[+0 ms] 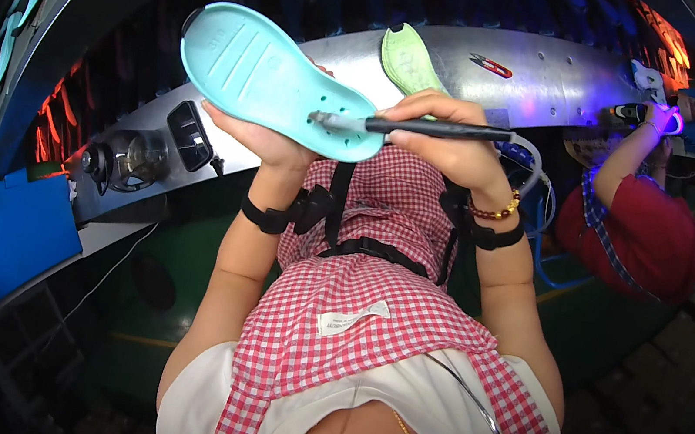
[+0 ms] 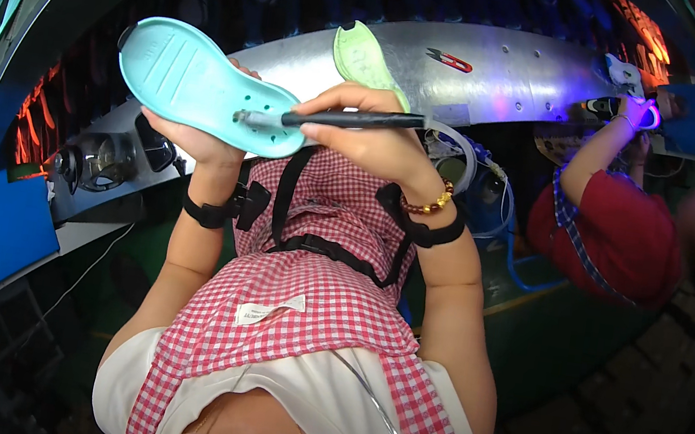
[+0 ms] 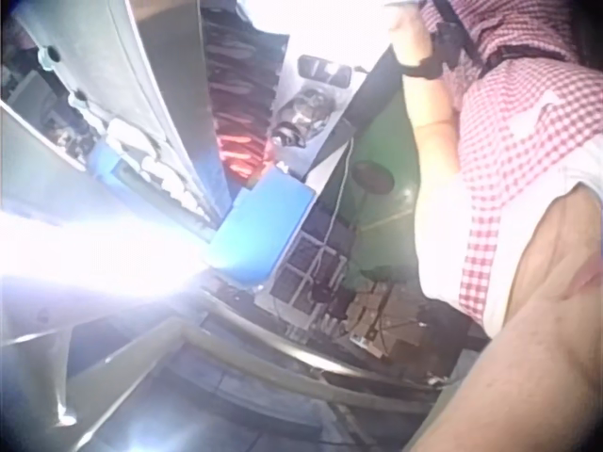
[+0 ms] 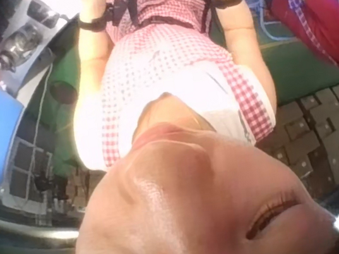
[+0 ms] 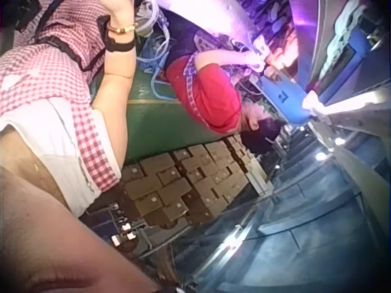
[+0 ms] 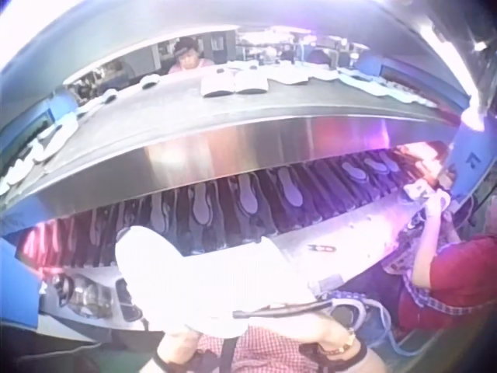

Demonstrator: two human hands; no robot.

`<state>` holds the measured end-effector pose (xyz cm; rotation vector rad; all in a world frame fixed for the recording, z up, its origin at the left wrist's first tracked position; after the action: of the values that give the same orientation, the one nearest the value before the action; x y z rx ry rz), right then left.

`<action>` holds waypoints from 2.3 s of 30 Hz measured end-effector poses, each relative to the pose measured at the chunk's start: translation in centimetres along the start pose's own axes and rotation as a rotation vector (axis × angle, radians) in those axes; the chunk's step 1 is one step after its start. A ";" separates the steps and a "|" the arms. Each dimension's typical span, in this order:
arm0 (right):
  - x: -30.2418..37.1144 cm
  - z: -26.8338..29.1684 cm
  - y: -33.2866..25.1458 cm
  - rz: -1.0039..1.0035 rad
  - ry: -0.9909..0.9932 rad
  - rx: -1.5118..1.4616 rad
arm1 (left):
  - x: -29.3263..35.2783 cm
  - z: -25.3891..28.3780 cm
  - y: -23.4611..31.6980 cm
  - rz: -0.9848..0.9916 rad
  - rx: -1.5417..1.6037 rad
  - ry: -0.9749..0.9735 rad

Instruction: Applying a liquid substance, likely adhesive or a finishing agent, to the bottom of shoe soles using a brush.

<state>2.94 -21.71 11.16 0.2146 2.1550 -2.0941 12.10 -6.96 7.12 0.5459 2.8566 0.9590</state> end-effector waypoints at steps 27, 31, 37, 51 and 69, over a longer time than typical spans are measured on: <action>0.8 -0.9 -1.9 -0.083 -0.050 0.048 | 2.3 -2.8 -4.0 0.562 0.015 -0.273; 1.0 -4.3 -4.3 0.149 -0.445 0.177 | 3.4 -2.7 -5.6 0.854 0.031 -0.205; 1.3 -3.8 -4.6 0.129 -0.522 0.151 | 5.0 -2.7 -6.2 1.090 -0.128 -0.227; 1.5 -1.1 -6.6 0.292 -0.311 0.191 | 4.5 -0.5 -1.5 0.922 -0.485 -0.124; 2.2 -1.0 -8.6 0.346 -0.126 0.196 | 2.5 0.4 -2.0 0.648 0.119 -0.105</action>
<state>-0.87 -20.89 19.24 0.4293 1.6997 -2.0508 9.18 -7.33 5.71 1.5422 2.6821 0.7803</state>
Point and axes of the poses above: each hand's wrist, its own x-axis away from the middle knuckle, its own z-axis out of the back of the hand, y = z × x, the point moved 10 cm from there along -x, towards the middle knuckle, and after that the axes turned 8 degrees about z, right-handed, at the moved point
